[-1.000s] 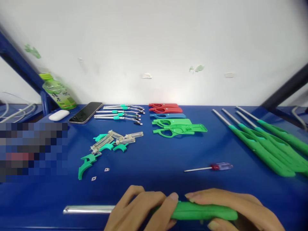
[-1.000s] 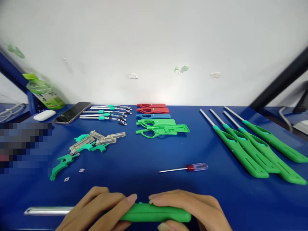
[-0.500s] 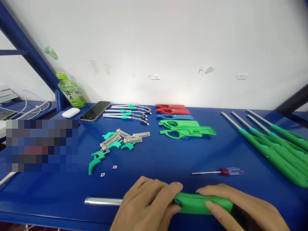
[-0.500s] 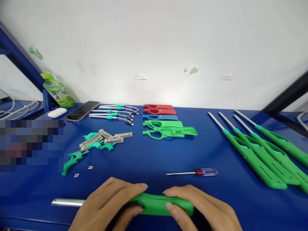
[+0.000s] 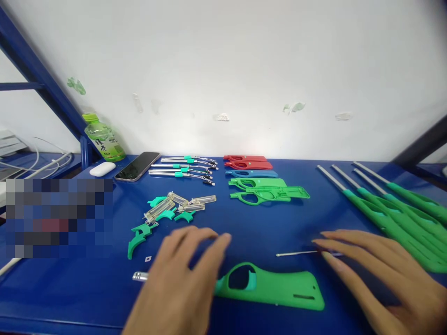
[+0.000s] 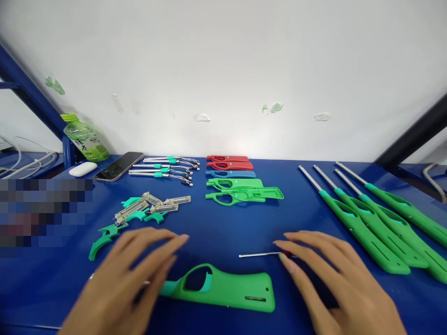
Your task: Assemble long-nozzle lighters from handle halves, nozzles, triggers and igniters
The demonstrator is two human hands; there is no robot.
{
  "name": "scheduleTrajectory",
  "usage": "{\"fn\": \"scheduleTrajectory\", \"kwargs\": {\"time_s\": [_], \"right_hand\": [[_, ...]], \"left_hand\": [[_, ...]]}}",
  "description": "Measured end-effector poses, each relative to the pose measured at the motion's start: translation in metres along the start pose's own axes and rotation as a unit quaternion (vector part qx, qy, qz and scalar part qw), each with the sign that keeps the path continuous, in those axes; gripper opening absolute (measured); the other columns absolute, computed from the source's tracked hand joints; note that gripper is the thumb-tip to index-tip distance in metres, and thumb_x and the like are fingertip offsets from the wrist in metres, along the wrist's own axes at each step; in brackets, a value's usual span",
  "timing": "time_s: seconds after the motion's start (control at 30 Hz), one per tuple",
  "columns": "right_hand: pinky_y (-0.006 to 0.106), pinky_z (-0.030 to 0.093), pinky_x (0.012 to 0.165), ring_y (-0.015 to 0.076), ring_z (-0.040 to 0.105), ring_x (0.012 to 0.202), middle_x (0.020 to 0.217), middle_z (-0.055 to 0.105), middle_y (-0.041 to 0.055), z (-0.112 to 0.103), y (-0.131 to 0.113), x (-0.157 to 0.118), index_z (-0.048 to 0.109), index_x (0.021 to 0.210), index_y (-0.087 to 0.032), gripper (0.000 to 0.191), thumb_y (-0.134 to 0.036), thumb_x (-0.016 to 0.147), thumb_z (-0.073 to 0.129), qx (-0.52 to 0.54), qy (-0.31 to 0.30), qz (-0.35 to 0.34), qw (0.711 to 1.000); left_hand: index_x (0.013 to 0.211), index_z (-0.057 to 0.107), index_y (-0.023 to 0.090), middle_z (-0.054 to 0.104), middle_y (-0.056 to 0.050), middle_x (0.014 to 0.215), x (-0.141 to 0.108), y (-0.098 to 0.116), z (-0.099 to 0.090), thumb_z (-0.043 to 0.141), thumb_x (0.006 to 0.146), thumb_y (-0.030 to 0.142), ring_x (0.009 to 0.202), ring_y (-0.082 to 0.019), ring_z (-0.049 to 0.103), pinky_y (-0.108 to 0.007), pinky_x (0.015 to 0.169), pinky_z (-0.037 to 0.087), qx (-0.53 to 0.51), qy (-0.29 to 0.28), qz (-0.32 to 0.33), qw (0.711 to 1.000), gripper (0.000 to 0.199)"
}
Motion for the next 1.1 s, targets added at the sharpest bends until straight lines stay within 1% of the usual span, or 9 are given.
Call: {"fn": "scheduleTrajectory", "kwargs": {"time_s": [0.07, 0.1, 0.17, 0.23, 0.33, 0.47, 0.6, 0.9, 1.1], "right_hand": [[0.062, 0.041, 0.119, 0.0357, 0.061, 0.131, 0.136, 0.070, 0.0020, -0.005, 0.019, -0.001, 0.071, 0.130, -0.035, 0.030, -0.040, 0.102, 0.063, -0.029, -0.001, -0.005, 1.000], [0.063, 0.042, 0.119, 0.0361, 0.062, 0.130, 0.136, 0.070, 0.0017, -0.006, 0.027, -0.002, 0.071, 0.130, -0.036, 0.030, -0.043, 0.102, 0.062, -0.038, 0.005, -0.007, 0.999], [0.063, 0.044, 0.117, 0.0363, 0.063, 0.130, 0.135, 0.071, 0.0010, -0.007, 0.038, -0.006, 0.071, 0.130, -0.037, 0.031, -0.046, 0.102, 0.060, -0.046, 0.016, -0.010, 0.999], [0.063, 0.046, 0.115, 0.0364, 0.064, 0.129, 0.133, 0.073, 0.0003, -0.004, 0.044, -0.011, 0.071, 0.130, -0.038, 0.032, -0.046, 0.102, 0.059, -0.050, 0.016, -0.015, 0.999], [0.064, 0.047, 0.113, 0.0362, 0.064, 0.128, 0.131, 0.074, -0.0001, 0.000, 0.049, -0.015, 0.069, 0.130, -0.040, 0.031, -0.046, 0.102, 0.058, -0.049, 0.012, -0.022, 0.998], [0.065, 0.048, 0.112, 0.0356, 0.065, 0.127, 0.129, 0.074, -0.0005, 0.002, 0.051, -0.015, 0.068, 0.131, -0.043, 0.031, -0.044, 0.103, 0.056, -0.043, 0.011, -0.021, 0.999], [0.065, 0.049, 0.111, 0.0355, 0.065, 0.126, 0.127, 0.075, -0.0010, 0.000, 0.050, -0.014, 0.068, 0.130, -0.045, 0.030, -0.045, 0.102, 0.057, -0.040, 0.014, -0.018, 0.999], [0.064, 0.051, 0.110, 0.0354, 0.068, 0.120, 0.127, 0.075, -0.0025, 0.002, 0.056, -0.018, 0.068, 0.132, -0.048, 0.031, -0.046, 0.103, 0.056, -0.014, 0.000, 0.016, 1.000], [0.063, 0.053, 0.110, 0.0348, 0.071, 0.115, 0.125, 0.075, -0.0028, 0.005, 0.064, -0.023, 0.071, 0.126, -0.047, 0.027, -0.045, 0.103, 0.058, -0.008, -0.021, 0.018, 1.000]], "left_hand": [[0.125, 0.071, 0.022, 0.070, -0.007, 0.116, 0.006, -0.030, -0.018, 0.054, 0.104, 0.010, 0.109, -0.025, 0.062, -0.039, 0.096, 0.053, 0.012, 0.049, -0.033, 0.998, 0.030], [0.121, 0.073, 0.022, 0.070, -0.007, 0.111, 0.008, -0.046, -0.023, 0.056, 0.105, 0.018, 0.104, -0.025, 0.061, -0.038, 0.090, 0.053, 0.033, 0.045, -0.039, 0.998, 0.023], [0.114, 0.075, 0.021, 0.071, -0.008, 0.107, 0.013, -0.081, -0.020, 0.048, 0.110, 0.030, 0.101, -0.028, 0.057, -0.043, 0.088, 0.051, 0.054, -0.023, -0.071, 0.996, 0.028], [0.111, 0.077, 0.023, 0.072, -0.008, 0.108, 0.017, -0.108, -0.014, 0.048, 0.110, 0.036, 0.099, -0.029, 0.057, -0.044, 0.086, 0.050, 0.049, -0.079, -0.073, 0.993, 0.031], [0.103, 0.079, 0.023, 0.072, -0.009, 0.106, 0.021, -0.129, -0.005, 0.048, 0.109, 0.041, 0.095, -0.029, 0.057, -0.044, 0.083, 0.050, 0.041, -0.122, -0.072, 0.989, 0.036], [0.099, 0.080, 0.022, 0.072, -0.010, 0.106, 0.026, -0.127, 0.013, 0.043, 0.109, 0.040, 0.095, -0.030, 0.056, -0.047, 0.085, 0.050, 0.031, -0.163, -0.076, 0.983, 0.042], [0.103, 0.080, 0.022, 0.072, -0.010, 0.110, 0.031, -0.120, 0.023, 0.040, 0.109, 0.042, 0.100, -0.031, 0.057, -0.048, 0.089, 0.050, 0.023, -0.186, -0.085, 0.979, 0.044], [0.093, 0.079, 0.023, 0.074, -0.011, 0.109, 0.031, -0.138, 0.018, 0.041, 0.103, 0.041, 0.097, -0.031, 0.058, -0.047, 0.088, 0.049, 0.038, -0.237, -0.106, 0.965, 0.043], [0.090, 0.077, 0.022, 0.073, -0.012, 0.106, 0.038, -0.132, 0.019, 0.041, 0.101, 0.040, 0.096, -0.032, 0.058, -0.047, 0.084, 0.049, 0.073, -0.268, -0.113, 0.954, 0.041]]}}
Point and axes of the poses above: each hand's wrist, its own x-axis towards the middle knuckle, its own z-axis out of the palm, y = z × x, the point moved 7 cm from there along x, towards the middle knuckle
